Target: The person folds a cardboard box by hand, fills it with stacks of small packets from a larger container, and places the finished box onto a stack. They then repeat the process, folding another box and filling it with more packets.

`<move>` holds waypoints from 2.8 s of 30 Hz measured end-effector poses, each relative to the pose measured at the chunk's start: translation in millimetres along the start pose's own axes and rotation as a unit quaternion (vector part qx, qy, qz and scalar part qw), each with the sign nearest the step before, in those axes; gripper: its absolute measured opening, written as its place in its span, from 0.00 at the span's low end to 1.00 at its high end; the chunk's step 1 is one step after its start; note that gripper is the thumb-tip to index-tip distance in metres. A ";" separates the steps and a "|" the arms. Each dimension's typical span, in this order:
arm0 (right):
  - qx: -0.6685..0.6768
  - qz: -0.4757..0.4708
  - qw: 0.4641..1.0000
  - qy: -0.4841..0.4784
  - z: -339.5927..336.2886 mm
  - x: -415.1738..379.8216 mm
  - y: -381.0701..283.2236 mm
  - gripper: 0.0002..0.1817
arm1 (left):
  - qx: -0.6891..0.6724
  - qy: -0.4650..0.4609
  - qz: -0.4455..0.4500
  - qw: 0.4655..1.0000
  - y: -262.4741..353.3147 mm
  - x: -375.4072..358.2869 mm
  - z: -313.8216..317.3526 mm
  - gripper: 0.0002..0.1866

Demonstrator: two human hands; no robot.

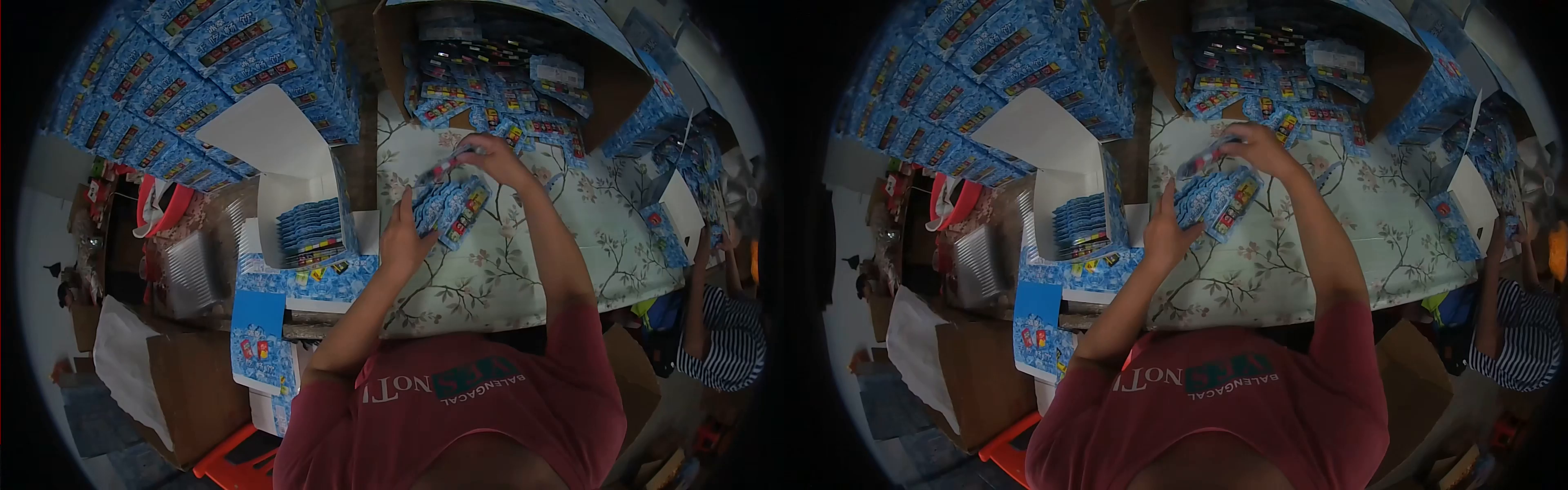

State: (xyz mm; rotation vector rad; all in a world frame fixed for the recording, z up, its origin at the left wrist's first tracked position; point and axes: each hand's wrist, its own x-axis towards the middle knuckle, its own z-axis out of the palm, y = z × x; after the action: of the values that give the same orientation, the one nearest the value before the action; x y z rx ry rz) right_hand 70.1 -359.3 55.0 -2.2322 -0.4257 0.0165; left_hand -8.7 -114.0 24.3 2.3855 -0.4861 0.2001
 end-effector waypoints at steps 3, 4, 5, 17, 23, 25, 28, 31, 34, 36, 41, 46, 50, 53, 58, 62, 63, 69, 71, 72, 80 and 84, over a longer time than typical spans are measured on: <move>0.245 0.154 0.947 0.140 -5.7 -3.9 38.7 0.14 | 0.048 -0.019 0.028 0.998 3.1 0.3 -0.3 0.48; 0.213 0.165 0.946 0.179 -8.2 -7.7 27.3 0.15 | 0.045 -0.022 0.028 0.998 6.2 0.9 0.0 0.48; 0.180 0.175 0.943 0.218 -9.6 -11.7 20.0 0.16 | 0.049 -0.037 0.034 0.998 9.3 3.1 -0.3 0.47; -0.078 -0.048 0.992 -0.083 8.7 -61.7 45.7 0.16 | -0.032 -0.023 0.019 0.999 -2.4 11.4 14.2 0.39; 0.112 -0.007 0.993 0.026 74.6 -67.2 -6.8 0.17 | 0.030 -0.075 0.049 0.996 18.5 5.7 -1.8 0.47; 0.113 -0.036 0.990 0.070 83.0 -66.4 -6.5 0.17 | 0.076 -0.106 0.062 0.990 18.8 4.2 -2.5 0.50; 0.227 0.017 0.955 0.188 77.3 -49.8 0.6 0.18 | 0.090 -0.135 0.086 0.983 21.8 -0.9 -2.1 0.55; 0.421 0.070 0.900 0.091 74.0 -31.3 -0.6 0.21 | 0.096 -0.131 0.112 0.980 23.4 -4.4 -9.5 0.56; 0.250 0.071 0.958 -0.118 72.3 -43.0 -14.9 0.26 | 0.137 -0.115 0.058 0.982 13.6 -25.9 -27.9 0.57; 0.238 0.061 0.960 -0.138 63.6 -57.5 -20.3 0.30 | 0.079 -0.056 -0.015 0.995 -11.7 -43.2 -29.5 0.59; -0.014 0.025 0.987 -0.157 51.5 -80.4 -51.8 0.39 | -0.117 -0.014 -0.047 0.992 -26.1 -55.4 -16.4 0.62; -0.201 -0.070 0.971 -0.106 60.1 -89.6 -59.5 0.35 | -0.173 -0.004 0.031 0.985 -8.4 -39.9 14.0 0.62; -0.183 -0.062 0.975 -0.106 67.8 -88.5 -58.0 0.35 | -0.153 -0.010 0.062 0.986 -4.5 -34.5 -5.2 0.55; -0.165 -0.018 0.984 -0.070 67.4 -71.7 -57.2 0.35 | -0.148 0.051 0.103 0.982 -9.0 -32.0 -65.8 0.39; 0.013 0.091 0.996 0.022 64.3 9.2 -128.1 0.38 | -0.013 0.168 0.013 0.986 -83.7 -1.1 -130.8 0.24; -0.033 -0.051 0.997 0.039 104.4 88.5 -196.7 0.39 | 0.150 0.106 -0.008 0.983 -126.9 -6.6 -129.1 0.25; -0.074 -0.062 0.995 0.028 116.6 105.5 -203.7 0.40 | 0.152 0.076 -0.017 0.985 -128.4 -11.9 -129.1 0.26; -0.283 -0.068 0.933 -0.213 186.5 163.3 -166.4 0.43 | 0.160 0.104 -0.008 0.982 -113.2 -25.8 -130.8 0.25; -0.226 -0.060 0.941 -0.246 185.1 172.9 -166.0 0.41 | 0.156 0.107 -0.001 0.982 -111.9 -24.9 -134.1 0.25; -0.167 -0.047 0.946 -0.273 183.0 177.3 -168.3 0.41 | 0.153 0.109 -0.004 0.982 -111.3 -24.5 -135.9 0.25; -0.154 -0.071 0.920 -0.353 233.6 206.8 -161.2 0.43 | 0.150 0.103 -0.007 0.983 -108.2 -21.1 -135.8 0.23; -0.100 -0.077 0.942 -0.309 215.8 191.0 -151.9 0.36 | 0.161 0.096 -0.008 0.982 -106.7 -22.4 -133.2 0.23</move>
State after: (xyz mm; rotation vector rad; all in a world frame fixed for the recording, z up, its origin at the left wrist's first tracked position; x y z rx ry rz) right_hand 171.5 -49.7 55.1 -2.3531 -0.9763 0.6315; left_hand 11.2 54.3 54.7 2.6474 -0.3654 0.5333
